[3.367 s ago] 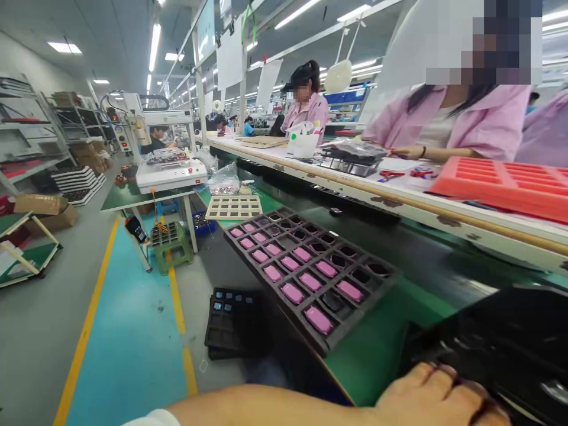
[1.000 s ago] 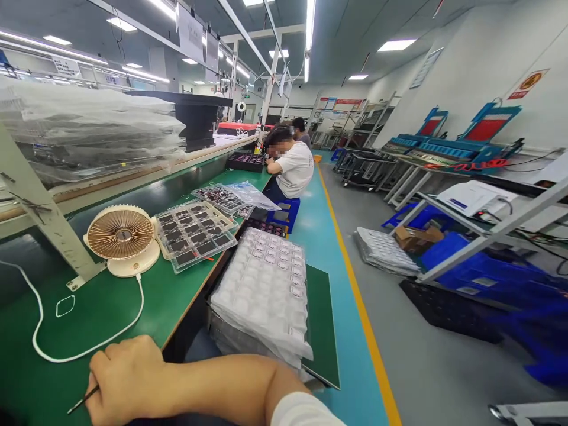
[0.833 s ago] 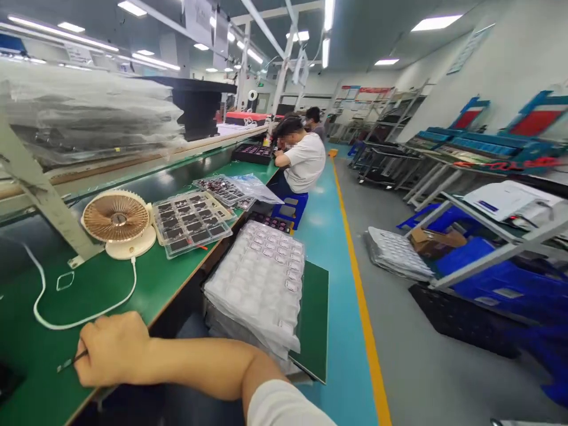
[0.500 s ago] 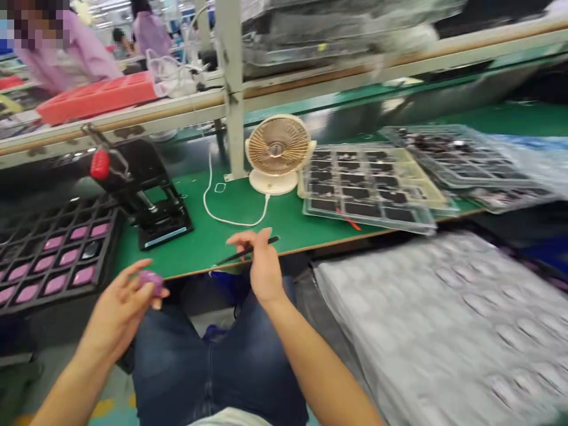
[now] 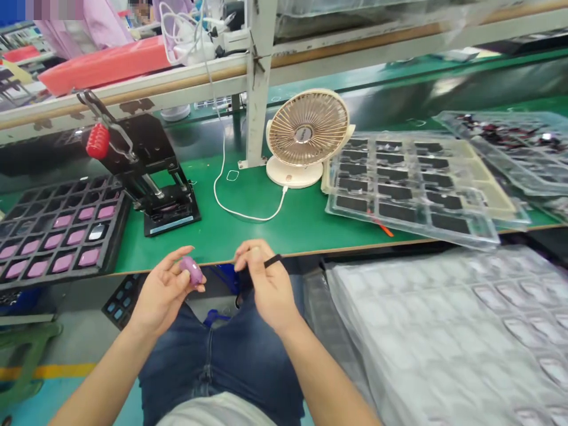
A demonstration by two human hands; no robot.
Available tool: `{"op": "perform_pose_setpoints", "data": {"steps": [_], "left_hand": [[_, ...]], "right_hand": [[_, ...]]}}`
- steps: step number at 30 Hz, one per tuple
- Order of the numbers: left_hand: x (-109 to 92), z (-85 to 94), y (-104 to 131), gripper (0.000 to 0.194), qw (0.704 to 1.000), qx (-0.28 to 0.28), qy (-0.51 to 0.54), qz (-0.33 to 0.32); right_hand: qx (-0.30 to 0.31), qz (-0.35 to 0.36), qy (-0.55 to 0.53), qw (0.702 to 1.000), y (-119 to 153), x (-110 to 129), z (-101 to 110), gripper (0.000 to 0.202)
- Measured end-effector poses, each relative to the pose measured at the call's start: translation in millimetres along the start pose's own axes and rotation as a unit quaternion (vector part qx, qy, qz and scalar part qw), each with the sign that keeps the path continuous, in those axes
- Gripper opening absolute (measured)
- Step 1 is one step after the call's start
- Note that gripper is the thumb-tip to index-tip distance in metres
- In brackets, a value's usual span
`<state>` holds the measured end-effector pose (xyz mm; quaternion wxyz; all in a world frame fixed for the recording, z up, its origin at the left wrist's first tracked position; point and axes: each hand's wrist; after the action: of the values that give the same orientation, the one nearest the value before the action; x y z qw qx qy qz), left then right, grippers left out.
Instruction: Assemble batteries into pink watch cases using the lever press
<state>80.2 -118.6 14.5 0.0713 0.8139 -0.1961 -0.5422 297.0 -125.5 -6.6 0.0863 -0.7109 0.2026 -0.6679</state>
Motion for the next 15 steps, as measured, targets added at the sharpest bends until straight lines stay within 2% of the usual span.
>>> {"op": "perform_pose_setpoints", "data": {"steps": [3,5,8,11,15], "left_hand": [[5,3.6,-2,0.055,0.997,-0.059,-0.045,-0.033],[7,5.2,-3,0.054,0.992,-0.091,-0.067,-0.051],[9,9.4,-3,0.045,0.988,-0.111,-0.088,-0.065],[5,17.7,-6,0.039,0.991,-0.059,-0.113,-0.031],[-6,29.1,-11,0.038,0.988,0.042,-0.140,0.052]], "right_hand": [[0.111,-0.040,0.040,0.992,3,1,-13,0.044],[0.171,-0.039,0.060,0.983,5,-1,-25,0.040],[0.185,0.001,0.088,0.979,7,-5,-39,0.033],[0.167,0.012,0.095,0.981,1,-8,-47,0.032],[0.200,0.004,0.127,0.971,-10,-10,-50,0.044]]}}
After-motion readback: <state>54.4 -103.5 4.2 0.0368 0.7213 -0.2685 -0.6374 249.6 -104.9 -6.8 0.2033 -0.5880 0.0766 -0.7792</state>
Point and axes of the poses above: each hand's wrist, its own y-axis away from the middle knuckle, its own z-axis out of the back of the hand, x = y × z, and after that the axes turned 9 degrees about z, right-handed
